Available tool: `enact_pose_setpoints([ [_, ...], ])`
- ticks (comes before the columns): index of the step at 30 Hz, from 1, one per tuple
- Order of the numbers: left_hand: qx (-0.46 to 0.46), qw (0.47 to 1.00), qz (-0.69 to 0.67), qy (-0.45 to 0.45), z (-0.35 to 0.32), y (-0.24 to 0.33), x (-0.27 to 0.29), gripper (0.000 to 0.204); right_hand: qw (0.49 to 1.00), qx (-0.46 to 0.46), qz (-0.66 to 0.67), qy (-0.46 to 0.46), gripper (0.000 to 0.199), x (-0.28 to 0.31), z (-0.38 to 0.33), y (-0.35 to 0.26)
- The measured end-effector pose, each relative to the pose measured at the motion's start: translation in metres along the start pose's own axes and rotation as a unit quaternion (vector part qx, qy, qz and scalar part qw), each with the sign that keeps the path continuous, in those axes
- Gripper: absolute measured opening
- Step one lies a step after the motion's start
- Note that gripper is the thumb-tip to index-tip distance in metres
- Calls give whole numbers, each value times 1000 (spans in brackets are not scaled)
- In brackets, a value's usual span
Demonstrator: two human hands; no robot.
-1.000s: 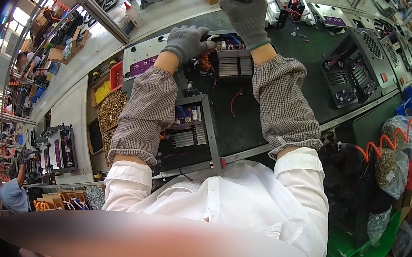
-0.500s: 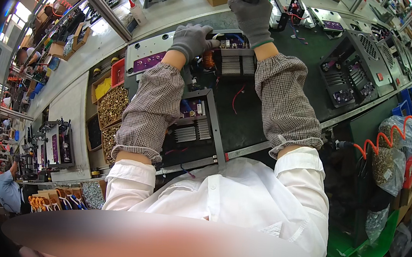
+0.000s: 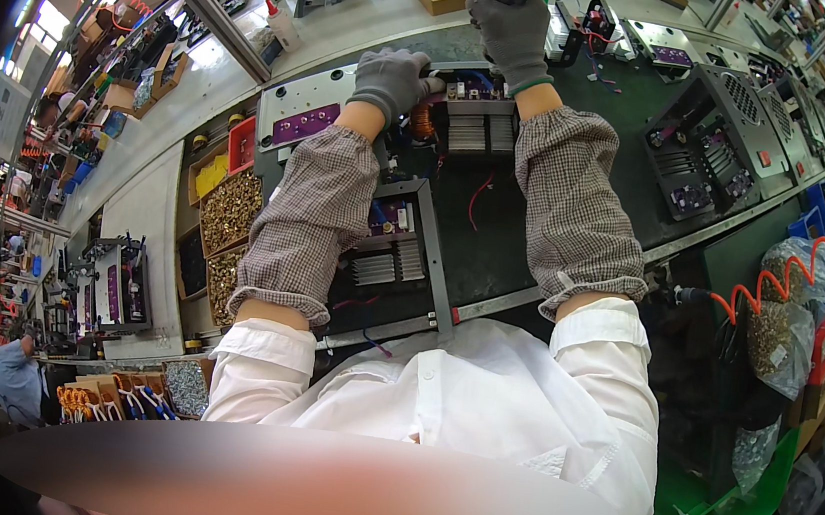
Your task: Assembling and wiring electronic power supply units on a production line using an air-powered screwdriver.
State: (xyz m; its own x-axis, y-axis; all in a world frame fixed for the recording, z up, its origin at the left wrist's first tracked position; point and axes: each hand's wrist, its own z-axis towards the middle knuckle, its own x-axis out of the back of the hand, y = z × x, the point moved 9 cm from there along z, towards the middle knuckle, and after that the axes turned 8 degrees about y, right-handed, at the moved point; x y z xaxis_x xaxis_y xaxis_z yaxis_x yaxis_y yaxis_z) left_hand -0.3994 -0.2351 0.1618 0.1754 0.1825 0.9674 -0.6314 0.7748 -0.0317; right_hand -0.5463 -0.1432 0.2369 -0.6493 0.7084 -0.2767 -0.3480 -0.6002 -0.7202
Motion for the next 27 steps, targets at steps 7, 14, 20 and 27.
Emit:
enact_pose_setpoints([
  [7,-9,999,52,10,8,-4,-7,42,1000,-8,21,-9,15,-5,-1,15],
  [14,-86,964,-61,246,-39,-48,104,40,982,-149,109,-51,22,2,-1,-30],
  [20,218,963,74,141,-176,-305,72,28,961,-219,164,-52,32,38,-109,-83],
  [27,419,894,54,-153,-322,-347,-94,46,970,-227,80,-20,37,96,-215,-35],
])
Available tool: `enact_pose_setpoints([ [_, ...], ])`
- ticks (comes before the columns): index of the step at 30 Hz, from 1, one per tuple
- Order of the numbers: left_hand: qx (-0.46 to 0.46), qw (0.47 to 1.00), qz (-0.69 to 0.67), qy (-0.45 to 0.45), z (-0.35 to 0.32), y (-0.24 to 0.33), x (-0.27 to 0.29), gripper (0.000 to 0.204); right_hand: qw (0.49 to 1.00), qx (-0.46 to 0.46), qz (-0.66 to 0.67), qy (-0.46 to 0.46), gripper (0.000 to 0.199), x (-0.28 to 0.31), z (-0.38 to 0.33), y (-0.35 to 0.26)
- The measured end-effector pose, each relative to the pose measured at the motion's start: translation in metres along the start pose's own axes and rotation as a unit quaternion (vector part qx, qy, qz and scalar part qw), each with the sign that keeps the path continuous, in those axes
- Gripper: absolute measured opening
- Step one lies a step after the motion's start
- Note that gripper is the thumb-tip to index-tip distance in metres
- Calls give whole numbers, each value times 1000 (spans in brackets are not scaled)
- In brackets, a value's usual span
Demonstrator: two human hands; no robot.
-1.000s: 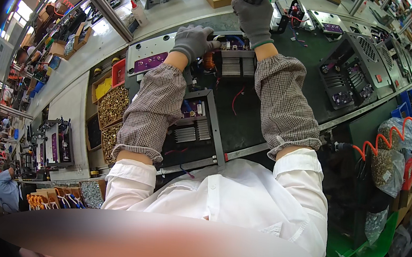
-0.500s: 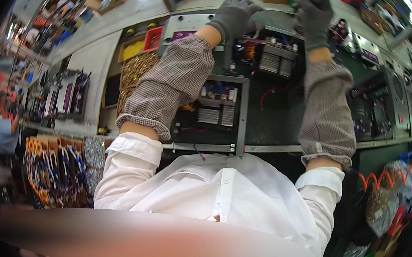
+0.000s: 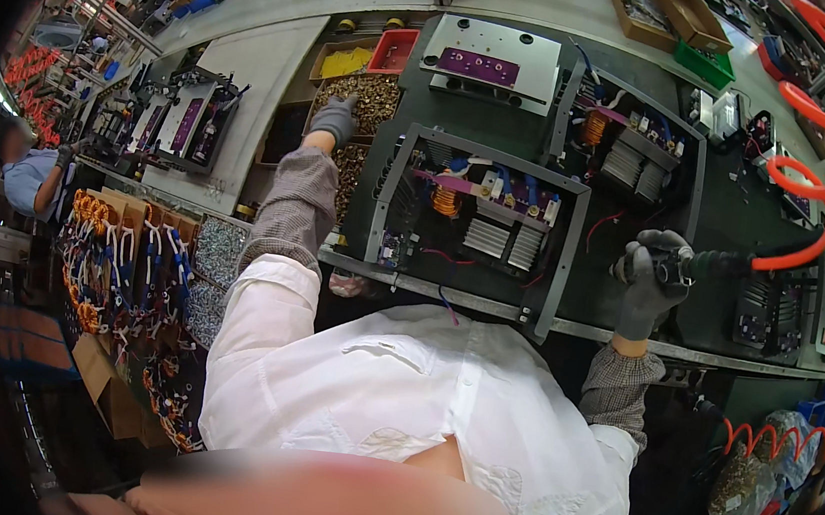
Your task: Assembling and wiring electronic power supply units on a production line using an air-powered screwdriver.
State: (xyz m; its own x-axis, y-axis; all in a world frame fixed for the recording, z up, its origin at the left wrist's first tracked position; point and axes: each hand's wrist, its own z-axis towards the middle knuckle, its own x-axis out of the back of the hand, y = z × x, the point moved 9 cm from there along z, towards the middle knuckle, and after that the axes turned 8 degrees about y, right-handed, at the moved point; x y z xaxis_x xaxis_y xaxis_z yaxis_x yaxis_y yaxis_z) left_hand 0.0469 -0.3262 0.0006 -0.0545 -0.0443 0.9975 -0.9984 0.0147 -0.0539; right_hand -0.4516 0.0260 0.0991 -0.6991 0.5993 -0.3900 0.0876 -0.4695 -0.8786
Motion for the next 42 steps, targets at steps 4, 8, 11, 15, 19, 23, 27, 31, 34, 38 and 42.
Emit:
enact_pose_setpoints([
  [4,30,998,-11,50,18,-29,-17,39,999,21,32,2,38,-9,-8,2],
  [8,-8,998,-58,28,18,-22,5,29,996,85,-29,9,39,-1,-11,2],
  [11,7,995,-100,20,16,-29,12,46,995,87,-50,16,38,1,-12,1],
  [15,101,981,-153,68,9,-48,42,50,999,25,21,3,38,-6,-4,-11],
  [19,-29,934,-282,218,21,-52,88,50,982,39,150,-113,44,-26,16,-43],
  [23,-109,692,-713,23,-34,77,167,32,948,201,227,-94,45,-63,13,-137],
  [27,-235,629,-730,-127,-139,214,223,34,915,279,279,-87,43,-72,24,-174],
  [31,-171,602,-721,-298,-193,289,189,39,898,243,356,-87,41,-86,28,-174],
  [34,-250,708,-637,-177,-203,314,186,35,886,272,359,-107,45,-88,26,-178],
  [38,-482,721,-401,295,-232,303,231,24,873,271,379,-144,50,-94,28,-167],
  [42,-495,707,-365,349,-238,300,235,21,871,252,388,-165,51,-105,26,-154],
])
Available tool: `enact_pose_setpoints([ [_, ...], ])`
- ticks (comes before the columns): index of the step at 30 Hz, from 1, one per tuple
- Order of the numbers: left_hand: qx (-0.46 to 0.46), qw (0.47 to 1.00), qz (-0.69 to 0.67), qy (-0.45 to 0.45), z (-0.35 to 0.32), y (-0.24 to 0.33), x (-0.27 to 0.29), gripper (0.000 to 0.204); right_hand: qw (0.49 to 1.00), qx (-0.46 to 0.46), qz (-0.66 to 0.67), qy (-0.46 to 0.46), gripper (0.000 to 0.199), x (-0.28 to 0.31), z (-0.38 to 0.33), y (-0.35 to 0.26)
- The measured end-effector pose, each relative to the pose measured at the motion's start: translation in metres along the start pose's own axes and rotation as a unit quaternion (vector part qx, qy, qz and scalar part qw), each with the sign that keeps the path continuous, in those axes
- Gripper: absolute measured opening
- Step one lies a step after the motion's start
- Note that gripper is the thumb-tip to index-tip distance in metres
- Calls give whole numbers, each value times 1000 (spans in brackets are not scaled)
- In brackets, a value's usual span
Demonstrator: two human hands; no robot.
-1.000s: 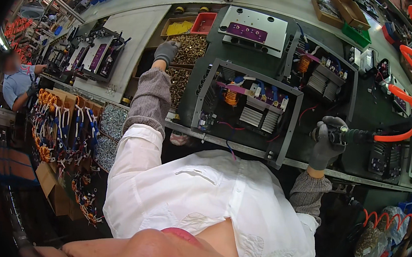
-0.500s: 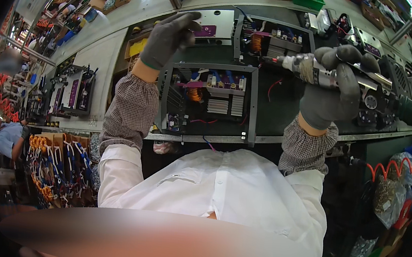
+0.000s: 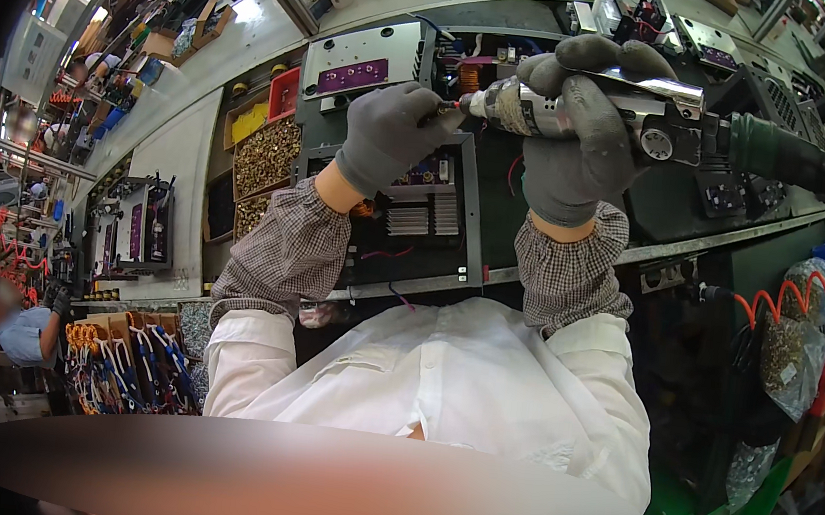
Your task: Assembling and wiring electronic power supply units on a production line using an air-powered screwdriver.
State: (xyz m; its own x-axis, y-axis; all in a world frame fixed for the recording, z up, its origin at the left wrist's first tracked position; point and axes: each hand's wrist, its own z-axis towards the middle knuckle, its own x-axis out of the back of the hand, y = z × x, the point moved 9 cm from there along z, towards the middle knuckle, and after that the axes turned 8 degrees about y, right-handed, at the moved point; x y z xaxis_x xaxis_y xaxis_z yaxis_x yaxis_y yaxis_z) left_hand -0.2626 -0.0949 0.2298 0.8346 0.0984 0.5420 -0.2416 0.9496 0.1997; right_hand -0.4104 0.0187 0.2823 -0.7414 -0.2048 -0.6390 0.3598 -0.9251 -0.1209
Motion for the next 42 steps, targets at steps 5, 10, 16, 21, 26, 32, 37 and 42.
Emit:
enact_pose_setpoints([
  [5,-7,1000,10,0,1,0,3,18,1000,-10,-2,2,50,6,-2,5],
  [10,-29,999,18,-8,2,2,2,19,1000,-23,3,20,49,5,-1,10],
  [16,-87,989,44,-108,-4,11,-17,21,988,-101,-52,-101,49,-9,6,25],
  [21,-79,987,52,-126,-5,14,-31,21,989,-105,-93,38,41,-1,-3,33],
  [26,34,995,0,-92,7,-13,-37,32,977,7,-135,163,37,33,13,17],
  [32,270,915,128,-271,21,-125,-86,64,895,51,-343,282,17,124,45,-12],
  [37,171,979,54,-97,37,-146,-105,38,909,-50,-220,351,23,141,67,7],
  [42,-21,989,-47,-135,43,-86,-128,19,905,-60,-198,373,17,196,84,26],
])
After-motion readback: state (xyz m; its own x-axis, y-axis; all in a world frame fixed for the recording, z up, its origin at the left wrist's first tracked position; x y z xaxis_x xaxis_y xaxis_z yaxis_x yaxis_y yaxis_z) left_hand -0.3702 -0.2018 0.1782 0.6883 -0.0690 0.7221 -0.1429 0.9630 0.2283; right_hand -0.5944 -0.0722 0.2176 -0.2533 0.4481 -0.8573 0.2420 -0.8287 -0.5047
